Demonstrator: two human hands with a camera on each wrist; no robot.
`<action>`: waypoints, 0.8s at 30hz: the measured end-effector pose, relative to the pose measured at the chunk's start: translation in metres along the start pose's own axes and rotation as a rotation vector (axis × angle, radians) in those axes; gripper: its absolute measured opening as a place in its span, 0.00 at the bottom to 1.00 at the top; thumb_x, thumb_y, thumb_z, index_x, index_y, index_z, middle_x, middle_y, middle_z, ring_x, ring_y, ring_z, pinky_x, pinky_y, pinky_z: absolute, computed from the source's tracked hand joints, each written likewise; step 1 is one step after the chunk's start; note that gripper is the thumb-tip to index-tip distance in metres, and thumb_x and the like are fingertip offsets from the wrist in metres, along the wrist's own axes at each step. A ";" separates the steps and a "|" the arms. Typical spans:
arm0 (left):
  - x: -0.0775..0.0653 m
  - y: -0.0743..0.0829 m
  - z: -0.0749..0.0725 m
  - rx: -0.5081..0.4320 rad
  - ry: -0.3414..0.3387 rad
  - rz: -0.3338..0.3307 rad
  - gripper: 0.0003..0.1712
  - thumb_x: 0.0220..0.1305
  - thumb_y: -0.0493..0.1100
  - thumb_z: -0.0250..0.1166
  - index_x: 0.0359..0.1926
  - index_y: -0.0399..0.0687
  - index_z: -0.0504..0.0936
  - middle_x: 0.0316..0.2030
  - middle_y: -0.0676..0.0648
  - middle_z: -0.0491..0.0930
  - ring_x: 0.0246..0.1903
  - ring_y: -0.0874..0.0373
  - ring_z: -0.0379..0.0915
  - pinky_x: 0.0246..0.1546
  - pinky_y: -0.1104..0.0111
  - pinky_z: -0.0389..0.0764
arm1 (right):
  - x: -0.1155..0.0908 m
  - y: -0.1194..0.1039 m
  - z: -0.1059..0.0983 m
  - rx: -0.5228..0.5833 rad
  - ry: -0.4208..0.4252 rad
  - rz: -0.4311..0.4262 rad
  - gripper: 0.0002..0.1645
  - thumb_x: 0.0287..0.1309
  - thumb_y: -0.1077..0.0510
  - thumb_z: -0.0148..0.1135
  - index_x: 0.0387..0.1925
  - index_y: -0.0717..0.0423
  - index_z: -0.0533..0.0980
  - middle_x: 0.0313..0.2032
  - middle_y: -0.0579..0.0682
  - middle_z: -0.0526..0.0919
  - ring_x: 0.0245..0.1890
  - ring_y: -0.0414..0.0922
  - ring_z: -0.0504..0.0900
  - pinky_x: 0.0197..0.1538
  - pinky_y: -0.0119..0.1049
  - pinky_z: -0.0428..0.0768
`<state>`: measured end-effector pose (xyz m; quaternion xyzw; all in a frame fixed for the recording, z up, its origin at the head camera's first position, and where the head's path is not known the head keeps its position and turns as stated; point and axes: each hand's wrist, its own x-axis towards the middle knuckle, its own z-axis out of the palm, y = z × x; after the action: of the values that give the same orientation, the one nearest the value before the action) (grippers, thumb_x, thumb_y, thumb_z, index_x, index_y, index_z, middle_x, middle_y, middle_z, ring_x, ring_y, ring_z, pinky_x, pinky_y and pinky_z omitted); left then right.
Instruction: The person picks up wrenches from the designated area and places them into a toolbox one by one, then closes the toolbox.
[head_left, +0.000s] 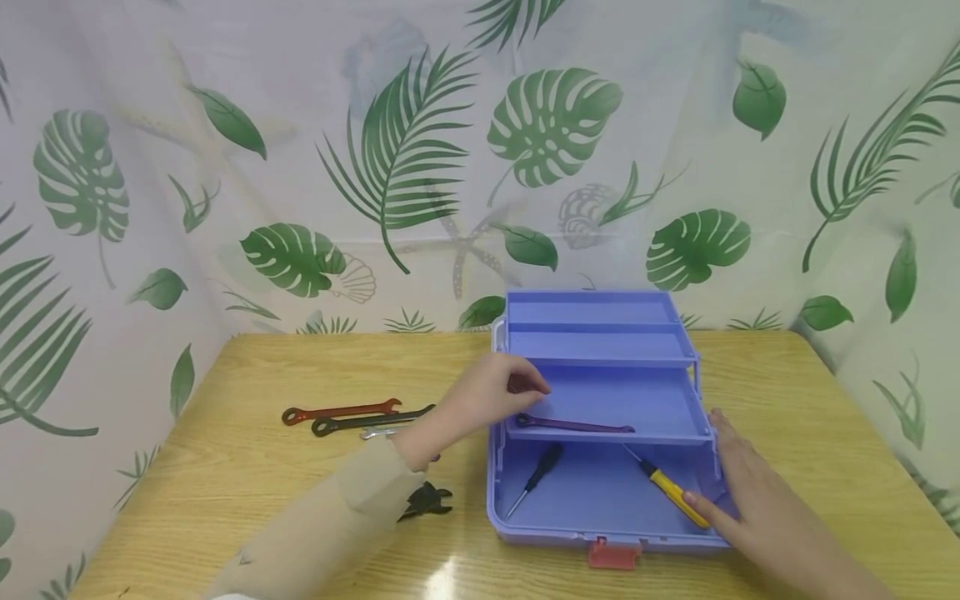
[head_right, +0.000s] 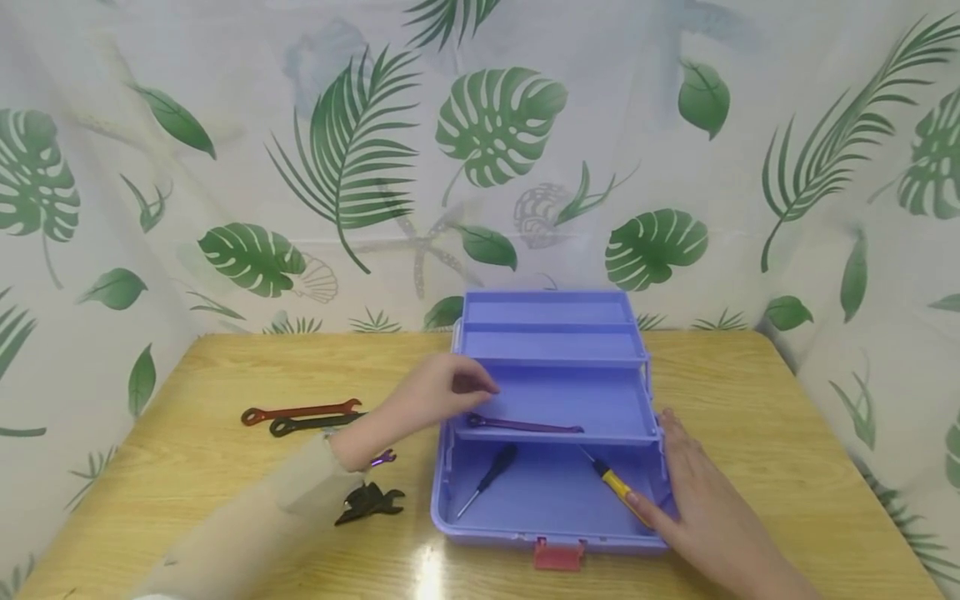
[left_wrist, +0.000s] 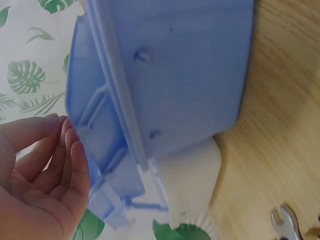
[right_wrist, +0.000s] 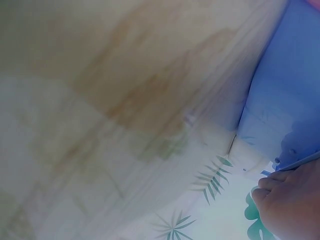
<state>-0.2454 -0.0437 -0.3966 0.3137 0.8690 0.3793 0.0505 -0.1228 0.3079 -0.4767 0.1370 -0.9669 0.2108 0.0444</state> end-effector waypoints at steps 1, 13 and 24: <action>-0.001 0.000 -0.002 0.005 0.003 -0.004 0.06 0.69 0.36 0.71 0.44 0.41 0.92 0.42 0.45 0.92 0.43 0.55 0.88 0.47 0.76 0.84 | 0.000 0.000 0.000 0.003 -0.001 0.001 0.61 0.74 0.42 0.63 0.85 0.60 0.35 0.83 0.71 0.47 0.79 0.75 0.55 0.74 0.77 0.56; -0.017 -0.015 -0.027 -0.005 0.057 -0.033 0.06 0.69 0.35 0.71 0.43 0.40 0.92 0.41 0.44 0.92 0.39 0.58 0.86 0.42 0.75 0.84 | 0.000 -0.002 -0.001 -0.001 -0.026 0.017 0.62 0.73 0.40 0.62 0.85 0.61 0.34 0.83 0.72 0.47 0.78 0.76 0.55 0.69 0.80 0.62; -0.036 -0.028 -0.060 0.042 0.156 -0.098 0.07 0.71 0.37 0.70 0.46 0.42 0.92 0.45 0.44 0.92 0.45 0.50 0.88 0.51 0.59 0.87 | 0.002 -0.001 -0.002 0.007 -0.037 0.025 0.63 0.73 0.39 0.62 0.86 0.59 0.34 0.83 0.70 0.46 0.80 0.74 0.54 0.67 0.81 0.65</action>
<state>-0.2506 -0.1171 -0.3786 0.2414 0.8923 0.3816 -0.0054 -0.1246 0.3073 -0.4742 0.1290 -0.9684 0.2122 0.0235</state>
